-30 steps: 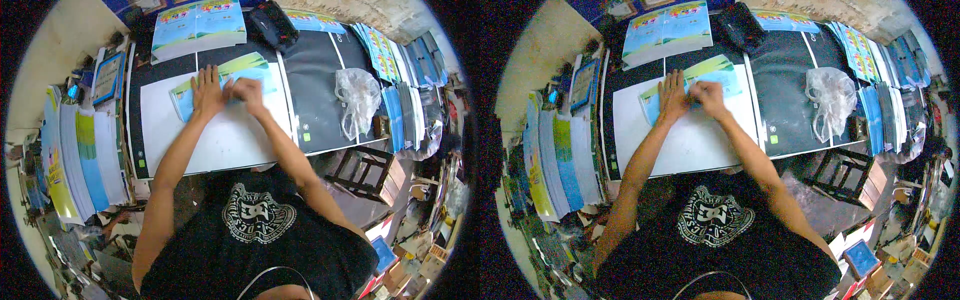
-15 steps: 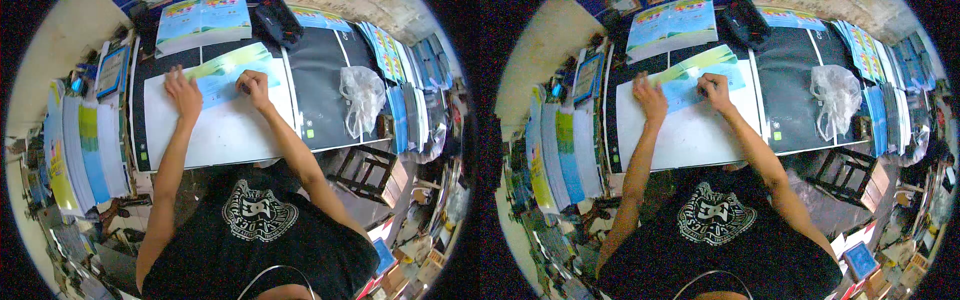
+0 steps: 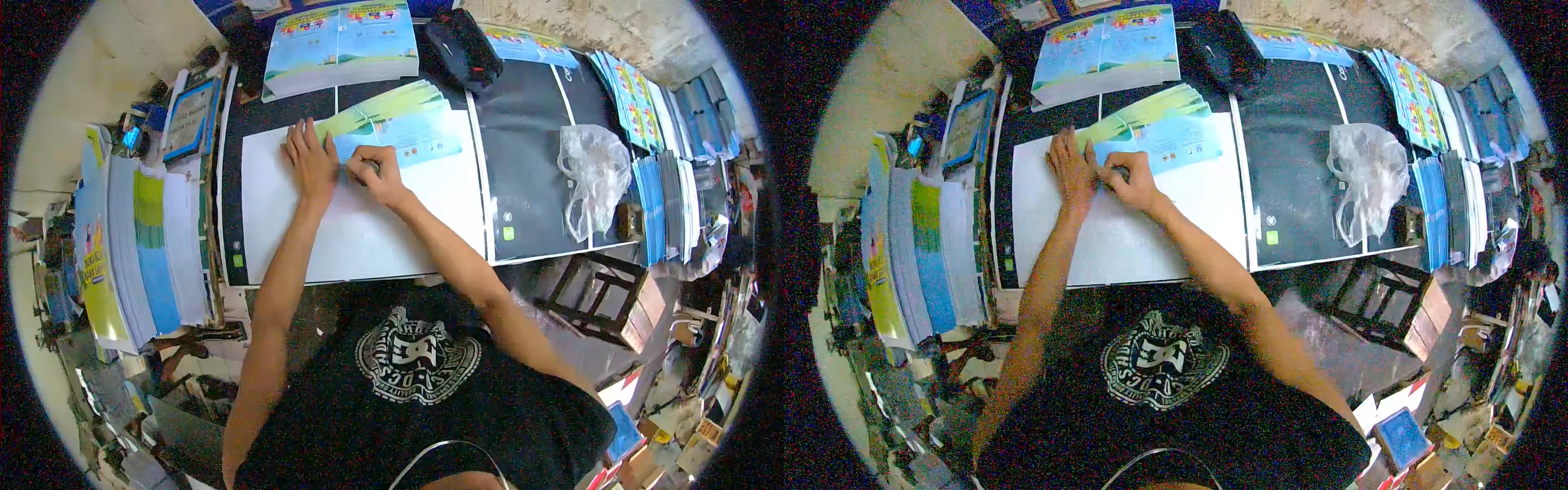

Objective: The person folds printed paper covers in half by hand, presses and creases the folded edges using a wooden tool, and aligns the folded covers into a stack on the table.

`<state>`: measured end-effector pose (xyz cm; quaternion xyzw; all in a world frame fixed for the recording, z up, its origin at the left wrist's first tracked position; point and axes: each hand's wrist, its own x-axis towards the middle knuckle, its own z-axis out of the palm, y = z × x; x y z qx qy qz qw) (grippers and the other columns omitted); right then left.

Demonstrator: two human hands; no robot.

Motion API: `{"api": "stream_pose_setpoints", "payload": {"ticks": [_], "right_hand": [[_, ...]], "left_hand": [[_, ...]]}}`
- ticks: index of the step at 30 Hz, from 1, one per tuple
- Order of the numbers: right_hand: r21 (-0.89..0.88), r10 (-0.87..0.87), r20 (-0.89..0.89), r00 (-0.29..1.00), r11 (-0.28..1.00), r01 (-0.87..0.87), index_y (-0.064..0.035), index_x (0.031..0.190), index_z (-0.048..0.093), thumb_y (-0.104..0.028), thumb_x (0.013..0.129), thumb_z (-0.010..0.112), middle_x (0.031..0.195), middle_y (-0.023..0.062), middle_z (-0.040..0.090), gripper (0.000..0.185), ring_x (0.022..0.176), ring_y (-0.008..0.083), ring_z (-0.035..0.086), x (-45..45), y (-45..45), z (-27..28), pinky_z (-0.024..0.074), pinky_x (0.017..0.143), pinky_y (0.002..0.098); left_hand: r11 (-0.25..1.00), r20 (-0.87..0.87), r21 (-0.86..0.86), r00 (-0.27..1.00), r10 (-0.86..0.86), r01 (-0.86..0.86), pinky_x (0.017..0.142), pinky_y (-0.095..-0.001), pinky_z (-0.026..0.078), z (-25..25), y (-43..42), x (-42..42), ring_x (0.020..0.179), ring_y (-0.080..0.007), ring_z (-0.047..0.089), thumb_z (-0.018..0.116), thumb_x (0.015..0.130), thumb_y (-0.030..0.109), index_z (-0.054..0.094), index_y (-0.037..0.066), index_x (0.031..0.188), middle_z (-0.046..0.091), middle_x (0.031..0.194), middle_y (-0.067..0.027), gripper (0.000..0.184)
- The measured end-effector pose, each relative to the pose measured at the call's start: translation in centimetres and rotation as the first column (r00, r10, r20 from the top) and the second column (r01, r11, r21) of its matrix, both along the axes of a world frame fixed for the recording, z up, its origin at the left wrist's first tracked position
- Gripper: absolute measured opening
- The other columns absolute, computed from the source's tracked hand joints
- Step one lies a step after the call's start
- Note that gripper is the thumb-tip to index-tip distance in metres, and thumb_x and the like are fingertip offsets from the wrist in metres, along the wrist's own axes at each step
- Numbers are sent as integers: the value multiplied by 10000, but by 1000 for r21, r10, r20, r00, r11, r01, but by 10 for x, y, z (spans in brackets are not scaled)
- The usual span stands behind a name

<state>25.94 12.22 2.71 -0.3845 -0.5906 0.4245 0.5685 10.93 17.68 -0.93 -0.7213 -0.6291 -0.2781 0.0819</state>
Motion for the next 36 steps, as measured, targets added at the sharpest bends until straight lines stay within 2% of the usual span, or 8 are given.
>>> {"api": "stream_pose_setpoints", "payload": {"ticks": [3, 8, 11, 17, 23, 26, 33, 36], "right_hand": [[50, -76, 135, 988, 996, 69, 13, 668, 628, -227, 824, 649, 599, 114, 608, 287, 514, 151, 520, 17, -3, 0, 413, 511, 311], [122, -44, -403, 914, 987, 101, -14, 639, 633, -236, 834, 614, 606, 49, 618, 296, 536, 109, 525, 63, -22, 81, 401, 506, 271], [-52, -237, 24, 971, 970, 238, 0, 638, 616, -224, 835, 604, 598, 59, 609, 299, 536, 117, 523, 77, -3, 11, 404, 510, 284], [-63, -244, -17, 970, 968, 242, 7, 630, 621, -218, 865, 574, 581, 68, 591, 329, 549, 126, 528, 85, -2, 1, 398, 515, 299], [147, -378, -234, 896, 897, 417, -4, 621, 626, -354, 895, 488, 612, 62, 608, 465, 497, 122, 486, 133, -14, 31, 380, 496, 285], [190, -438, -3, 899, 882, 431, 7, 615, 607, -296, 898, 509, 593, 61, 598, 426, 490, 123, 493, 156, -5, -2, 384, 487, 286], [-35, -426, -123, 896, 904, 426, 14, 613, 589, -271, 930, 537, 587, 60, 589, 429, 514, 118, 525, 150, -3, 4, 387, 483, 276], [338, -421, -76, 904, 842, 420, 23, 632, 597, -348, 919, 549, 624, 92, 614, 471, 549, 148, 564, 122, -20, 48, 416, 497, 298]], "left_hand": [[999, -50, 43, 998, 27, -25, 1105, -605, 281, 5, -4, 3, 1346, -342, 397, 575, 949, 301, 482, 46, 1359, 482, 1375, -135, 492], [1000, 6, 15, 1000, 5, -5, 1103, -621, 265, -2, -3, 0, 1334, -328, 414, 586, 941, 304, 522, 48, 1313, 492, 1370, -125, 456], [998, 33, 49, 998, -46, 45, 1098, -622, 273, -11, 5, -3, 1319, -330, 427, 588, 940, 302, 533, 52, 1302, 498, 1361, -125, 443], [998, 19, -19, 998, -61, 61, 1103, -595, 288, -2, 0, -2, 1272, -330, 478, 556, 957, 287, 553, 54, 1276, 526, 1333, -129, 395], [997, 43, -45, 997, -57, 59, 1086, -594, 312, -4, 2, -4, 1238, -322, 502, 539, 965, 279, 557, 65, 1263, 564, 1277, -115, 367], [997, 18, -44, 998, -67, 67, 1083, -592, 317, -4, 2, 2, 1237, -319, 505, 539, 965, 278, 556, 68, 1263, 563, 1278, -111, 365], [996, 19, -46, 997, -71, 72, 1078, -585, 330, -4, 3, -4, 1227, -313, 511, 546, 959, 292, 554, 75, 1263, 559, 1285, -106, 373], [998, 17, -9, 998, -61, 61, 1077, -584, 333, -3, 3, -3, 1225, -317, 509, 551, 954, 300, 554, 75, 1261, 558, 1285, -110, 380]]}}
